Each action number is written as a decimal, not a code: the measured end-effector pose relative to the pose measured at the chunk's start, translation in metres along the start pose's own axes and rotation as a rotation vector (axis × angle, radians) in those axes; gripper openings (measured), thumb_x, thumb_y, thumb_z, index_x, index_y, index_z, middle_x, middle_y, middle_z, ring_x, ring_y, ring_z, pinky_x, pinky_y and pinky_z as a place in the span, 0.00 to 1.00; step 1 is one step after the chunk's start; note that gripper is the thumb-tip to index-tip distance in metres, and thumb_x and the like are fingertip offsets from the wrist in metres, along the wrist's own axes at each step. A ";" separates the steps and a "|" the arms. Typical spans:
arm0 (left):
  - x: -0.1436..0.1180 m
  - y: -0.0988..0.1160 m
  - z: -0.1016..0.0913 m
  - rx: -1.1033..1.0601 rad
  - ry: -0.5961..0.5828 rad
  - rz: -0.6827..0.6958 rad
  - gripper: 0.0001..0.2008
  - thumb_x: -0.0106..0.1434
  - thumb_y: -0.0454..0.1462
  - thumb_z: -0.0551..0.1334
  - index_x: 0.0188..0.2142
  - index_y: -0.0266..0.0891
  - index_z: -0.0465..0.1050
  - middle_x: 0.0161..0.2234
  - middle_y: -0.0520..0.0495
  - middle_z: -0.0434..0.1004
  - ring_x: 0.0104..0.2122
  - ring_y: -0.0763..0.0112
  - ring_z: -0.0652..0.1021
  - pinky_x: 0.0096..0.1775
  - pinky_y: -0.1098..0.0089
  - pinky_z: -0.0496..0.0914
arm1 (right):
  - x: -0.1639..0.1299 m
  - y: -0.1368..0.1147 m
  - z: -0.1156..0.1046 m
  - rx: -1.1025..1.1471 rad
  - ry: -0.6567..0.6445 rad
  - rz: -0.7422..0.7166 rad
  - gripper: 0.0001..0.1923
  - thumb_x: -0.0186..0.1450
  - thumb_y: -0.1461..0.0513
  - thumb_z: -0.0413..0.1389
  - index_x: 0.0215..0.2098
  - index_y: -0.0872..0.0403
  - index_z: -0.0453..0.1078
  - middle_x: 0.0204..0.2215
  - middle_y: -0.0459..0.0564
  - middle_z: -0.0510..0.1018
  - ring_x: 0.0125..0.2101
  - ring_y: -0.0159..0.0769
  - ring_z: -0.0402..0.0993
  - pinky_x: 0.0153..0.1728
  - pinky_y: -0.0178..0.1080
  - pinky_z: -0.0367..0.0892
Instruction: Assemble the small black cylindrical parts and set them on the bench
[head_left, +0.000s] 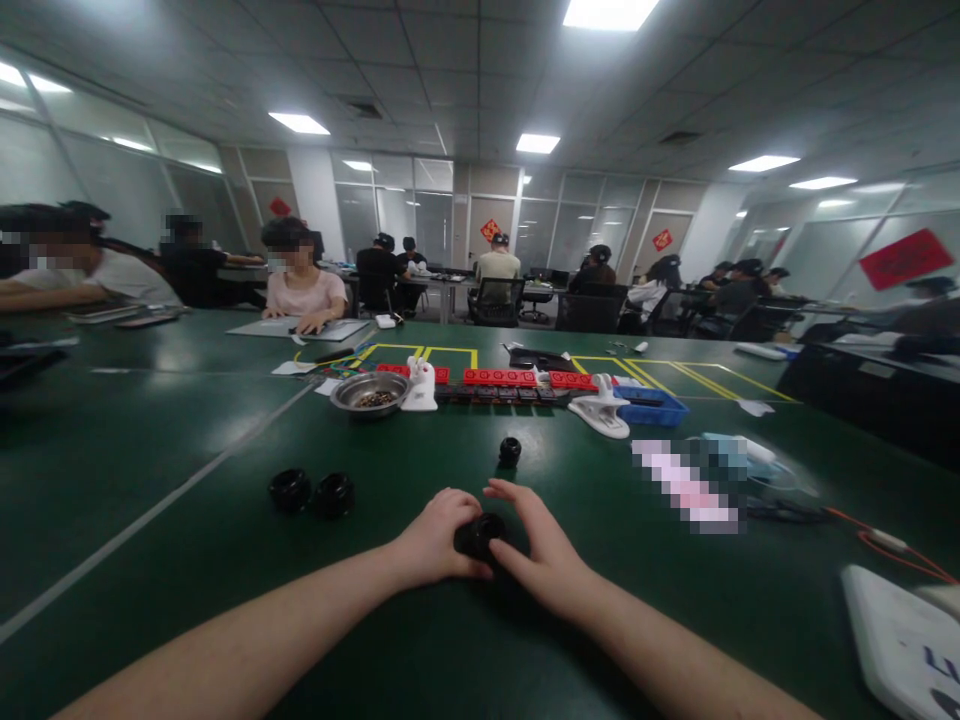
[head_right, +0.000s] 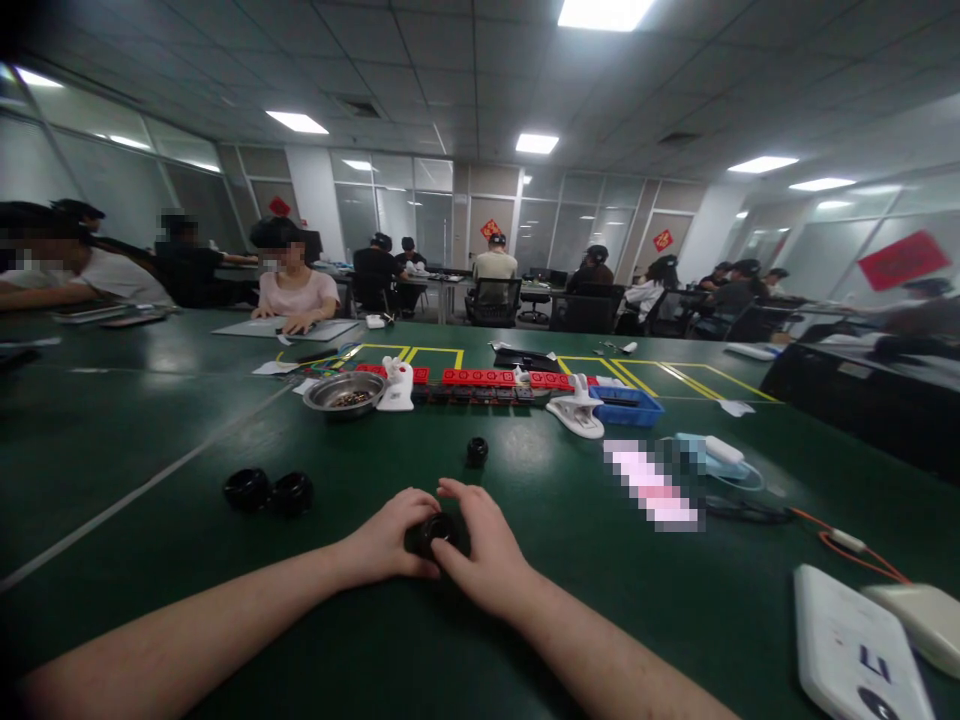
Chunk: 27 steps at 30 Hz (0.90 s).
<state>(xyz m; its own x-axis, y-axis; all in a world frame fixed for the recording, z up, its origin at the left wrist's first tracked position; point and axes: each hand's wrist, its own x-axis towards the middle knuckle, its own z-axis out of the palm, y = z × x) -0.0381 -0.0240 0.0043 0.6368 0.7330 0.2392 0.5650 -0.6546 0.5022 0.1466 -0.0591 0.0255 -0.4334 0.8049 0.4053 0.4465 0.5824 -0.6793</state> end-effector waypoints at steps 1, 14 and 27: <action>0.000 0.001 0.000 -0.002 0.007 -0.007 0.24 0.42 0.49 0.68 0.36 0.39 0.69 0.39 0.47 0.68 0.41 0.59 0.67 0.44 0.61 0.63 | 0.000 0.000 0.001 -0.045 0.049 0.011 0.28 0.54 0.64 0.54 0.52 0.53 0.53 0.47 0.53 0.65 0.49 0.41 0.60 0.49 0.46 0.56; -0.002 0.006 -0.001 0.029 0.012 -0.012 0.22 0.45 0.47 0.66 0.37 0.39 0.68 0.41 0.46 0.65 0.42 0.59 0.66 0.45 0.61 0.62 | -0.002 -0.004 0.004 -0.177 0.040 -0.014 0.29 0.50 0.68 0.51 0.51 0.55 0.53 0.48 0.54 0.64 0.50 0.43 0.57 0.54 0.52 0.45; -0.001 0.002 0.002 0.061 -0.009 -0.005 0.22 0.47 0.45 0.65 0.41 0.42 0.67 0.43 0.46 0.65 0.47 0.58 0.65 0.54 0.49 0.45 | -0.002 -0.011 0.007 -0.281 0.047 -0.067 0.27 0.50 0.67 0.51 0.49 0.55 0.55 0.43 0.53 0.68 0.46 0.42 0.61 0.54 0.52 0.44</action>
<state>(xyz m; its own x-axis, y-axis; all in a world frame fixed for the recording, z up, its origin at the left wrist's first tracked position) -0.0361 -0.0265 0.0032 0.6382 0.7351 0.2288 0.5994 -0.6609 0.4516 0.1370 -0.0675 0.0276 -0.4353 0.7643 0.4757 0.6204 0.6376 -0.4567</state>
